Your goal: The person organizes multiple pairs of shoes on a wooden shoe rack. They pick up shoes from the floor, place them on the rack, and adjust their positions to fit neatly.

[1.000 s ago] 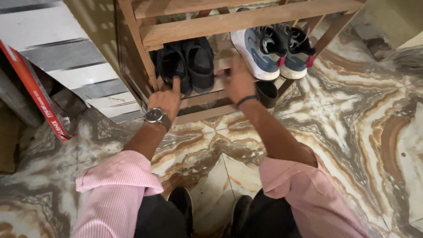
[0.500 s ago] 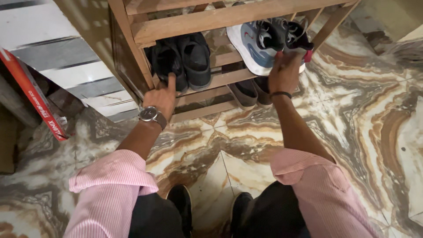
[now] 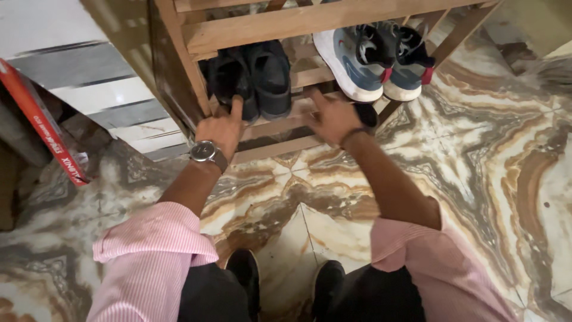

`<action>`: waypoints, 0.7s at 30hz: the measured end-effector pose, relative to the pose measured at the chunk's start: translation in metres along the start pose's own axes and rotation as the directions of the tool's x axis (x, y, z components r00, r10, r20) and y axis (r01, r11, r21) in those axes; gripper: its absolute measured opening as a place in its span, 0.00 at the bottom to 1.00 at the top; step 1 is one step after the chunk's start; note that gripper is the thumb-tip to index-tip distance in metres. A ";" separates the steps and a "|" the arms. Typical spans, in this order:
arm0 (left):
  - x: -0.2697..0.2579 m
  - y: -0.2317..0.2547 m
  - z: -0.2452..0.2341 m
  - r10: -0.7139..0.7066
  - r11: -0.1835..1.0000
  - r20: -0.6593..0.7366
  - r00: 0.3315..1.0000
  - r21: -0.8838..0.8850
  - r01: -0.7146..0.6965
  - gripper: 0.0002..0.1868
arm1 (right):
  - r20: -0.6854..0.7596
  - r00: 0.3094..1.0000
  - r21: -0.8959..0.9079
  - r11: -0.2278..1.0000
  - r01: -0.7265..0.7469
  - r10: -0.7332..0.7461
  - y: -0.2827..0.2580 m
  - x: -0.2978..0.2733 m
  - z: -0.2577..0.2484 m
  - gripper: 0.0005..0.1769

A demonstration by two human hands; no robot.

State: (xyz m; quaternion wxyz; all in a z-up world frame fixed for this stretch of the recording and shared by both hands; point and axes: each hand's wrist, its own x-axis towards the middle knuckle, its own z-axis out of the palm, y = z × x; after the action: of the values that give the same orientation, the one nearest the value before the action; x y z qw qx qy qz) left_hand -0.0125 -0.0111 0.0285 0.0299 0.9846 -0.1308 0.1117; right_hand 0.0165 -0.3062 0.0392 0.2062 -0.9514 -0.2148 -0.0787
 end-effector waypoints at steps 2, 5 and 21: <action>0.000 0.002 -0.004 -0.020 0.999 0.022 1.000 -0.041 0.021 0.24 | -0.045 0.998 0.089 0.995 0.043 -0.039 -0.042 0.018 0.008 0.39; -0.004 0.005 -0.020 -0.046 0.992 0.086 0.995 -0.113 0.056 0.23 | -0.101 0.993 0.038 0.998 0.057 -0.053 -0.072 0.028 0.020 0.35; -0.120 0.070 0.020 -0.271 0.891 0.161 0.949 -0.331 0.311 0.18 | -0.349 0.851 0.331 0.901 -0.279 0.392 -0.058 -0.155 0.146 0.20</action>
State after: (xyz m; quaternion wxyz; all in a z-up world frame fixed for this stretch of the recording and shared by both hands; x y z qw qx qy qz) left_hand -0.1400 -0.0505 -0.0160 0.2146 0.9764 -0.0009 0.0259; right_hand -0.1389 -0.2544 -0.1089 0.3838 -0.8998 -0.0049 -0.2076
